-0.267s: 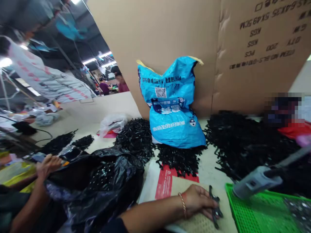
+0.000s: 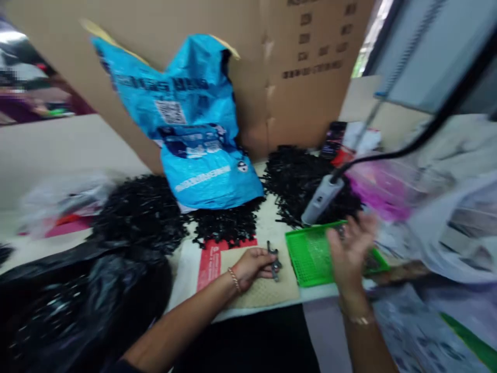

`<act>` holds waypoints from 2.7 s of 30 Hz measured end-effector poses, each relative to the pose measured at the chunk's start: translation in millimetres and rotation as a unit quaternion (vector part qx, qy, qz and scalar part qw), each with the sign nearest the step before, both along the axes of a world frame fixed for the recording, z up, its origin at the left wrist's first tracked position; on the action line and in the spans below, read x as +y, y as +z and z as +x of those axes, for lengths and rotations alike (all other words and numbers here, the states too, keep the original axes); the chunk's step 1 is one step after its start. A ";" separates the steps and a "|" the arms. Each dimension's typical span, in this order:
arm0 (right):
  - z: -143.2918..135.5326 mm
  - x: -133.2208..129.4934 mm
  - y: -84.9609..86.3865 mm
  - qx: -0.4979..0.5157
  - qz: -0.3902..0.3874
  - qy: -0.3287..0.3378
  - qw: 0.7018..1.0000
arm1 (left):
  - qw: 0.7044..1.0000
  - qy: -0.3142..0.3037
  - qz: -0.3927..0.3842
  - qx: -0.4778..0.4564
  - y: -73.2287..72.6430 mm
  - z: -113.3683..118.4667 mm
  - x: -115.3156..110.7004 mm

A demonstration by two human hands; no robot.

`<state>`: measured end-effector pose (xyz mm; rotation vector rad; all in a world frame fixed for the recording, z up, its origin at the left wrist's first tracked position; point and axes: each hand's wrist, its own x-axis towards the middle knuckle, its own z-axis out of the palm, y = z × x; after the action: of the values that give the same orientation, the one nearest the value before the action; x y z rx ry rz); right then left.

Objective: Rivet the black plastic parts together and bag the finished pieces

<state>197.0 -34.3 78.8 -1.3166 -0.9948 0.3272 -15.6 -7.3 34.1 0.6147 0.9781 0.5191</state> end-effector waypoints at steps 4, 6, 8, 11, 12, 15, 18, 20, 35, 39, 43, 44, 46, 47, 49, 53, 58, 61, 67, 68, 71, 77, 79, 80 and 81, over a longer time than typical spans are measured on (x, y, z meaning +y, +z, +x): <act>8.5 31.0 -6.7 -0.011 -0.047 0.105 0.993 | 1.000 -0.014 0.014 0.006 3.8 -0.8 -1.0; 8.0 51.8 -6.3 -0.015 -0.067 0.099 0.993 | 1.000 -0.019 0.018 0.007 4.2 -1.8 -2.3; 7.6 62.3 1.6 -0.021 -0.079 0.091 0.992 | 1.000 -0.024 0.018 0.001 4.0 -3.3 -2.8; 7.5 58.0 23.9 -0.050 -0.077 0.127 0.988 | 0.999 -0.030 0.013 -0.011 3.6 -5.4 -1.8; 7.3 53.6 31.0 -0.060 -0.068 0.149 0.985 | 0.999 -0.030 0.010 -0.011 3.6 -5.8 -1.3; 5.1 41.1 38.7 -0.045 -0.051 0.224 0.972 | 1.000 -0.029 0.005 -0.004 3.9 -5.9 -0.2; 1.3 36.0 20.4 0.021 -0.053 0.225 0.973 | 1.000 -0.028 0.007 -0.002 3.9 -5.0 -0.4; -0.6 36.5 1.0 0.080 -0.042 0.181 0.979 | 1.000 -0.028 0.009 -0.005 2.9 -4.7 -0.8; 4.5 40.3 -33.6 0.173 -0.002 0.133 0.976 | 0.999 -0.037 -0.001 -0.014 3.4 -3.1 0.0; 5.0 40.6 -35.3 0.163 -0.016 0.138 0.977 | 0.999 -0.037 -0.002 -0.010 1.1 -3.5 0.0; 4.9 40.6 -35.8 0.161 -0.023 0.140 0.977 | 0.999 -0.032 -0.005 -0.008 1.8 -3.3 -0.2; 5.0 40.5 -36.0 0.160 -0.023 0.142 0.977 | 0.999 -0.031 -0.006 -0.010 2.6 -3.0 -0.2; 5.2 40.3 -36.5 0.157 -0.022 0.147 0.976 | 0.999 -0.029 -0.008 -0.012 4.3 -2.6 -0.2; 5.3 40.1 -36.8 0.154 -0.022 0.149 0.976 | 1.000 -0.027 -0.008 -0.012 5.0 -2.5 -0.1; 5.5 39.5 -37.6 0.150 -0.023 0.149 0.977 | 1.000 -0.025 -0.008 -0.011 5.7 -2.5 0.1; 5.4 39.3 -38.8 0.145 -0.025 0.143 0.979 | 0.999 -0.030 -0.006 -0.014 3.9 -3.0 0.3; 5.5 40.2 -38.9 0.137 -0.018 0.144 0.980 | 0.999 -0.029 -0.006 -0.013 1.0 -2.7 0.1; 6.2 39.3 -38.7 0.134 -0.022 0.149 0.980 | 0.999 -0.035 -0.004 -0.016 0.2 -2.8 -0.4; 7.2 37.1 -39.1 0.119 -0.040 0.151 0.981 | 0.999 -0.039 0.004 -0.023 -3.4 -3.8 -0.5; 7.3 37.0 -39.1 0.116 -0.041 0.150 0.981 | 0.999 -0.040 0.006 -0.025 -4.0 -3.8 -0.4; 7.3 37.4 -38.9 0.118 -0.034 0.155 0.980 | 0.999 -0.039 0.007 -0.027 -4.5 -3.7 -0.3; 7.4 37.7 -38.8 0.126 -0.032 0.159 0.979 | 0.999 -0.031 0.000 -0.016 -1.7 -3.3 -0.8; 7.7 37.1 -40.4 0.123 -0.040 0.165 0.978 | 0.999 -0.034 -0.001 -0.019 -1.1 -3.2 -0.8; 7.8 36.8 -41.5 0.122 -0.041 0.166 0.978 | 0.999 -0.034 -0.001 -0.020 -0.8 -3.1 -0.7; 7.8 36.5 -42.7 0.121 -0.042 0.166 0.978 | 0.999 -0.033 -0.001 -0.021 -0.6 -2.9 -0.6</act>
<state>204.8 2.2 36.2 -1.1493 -0.9990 0.7745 -18.6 -7.9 33.5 0.6292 0.9147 0.4705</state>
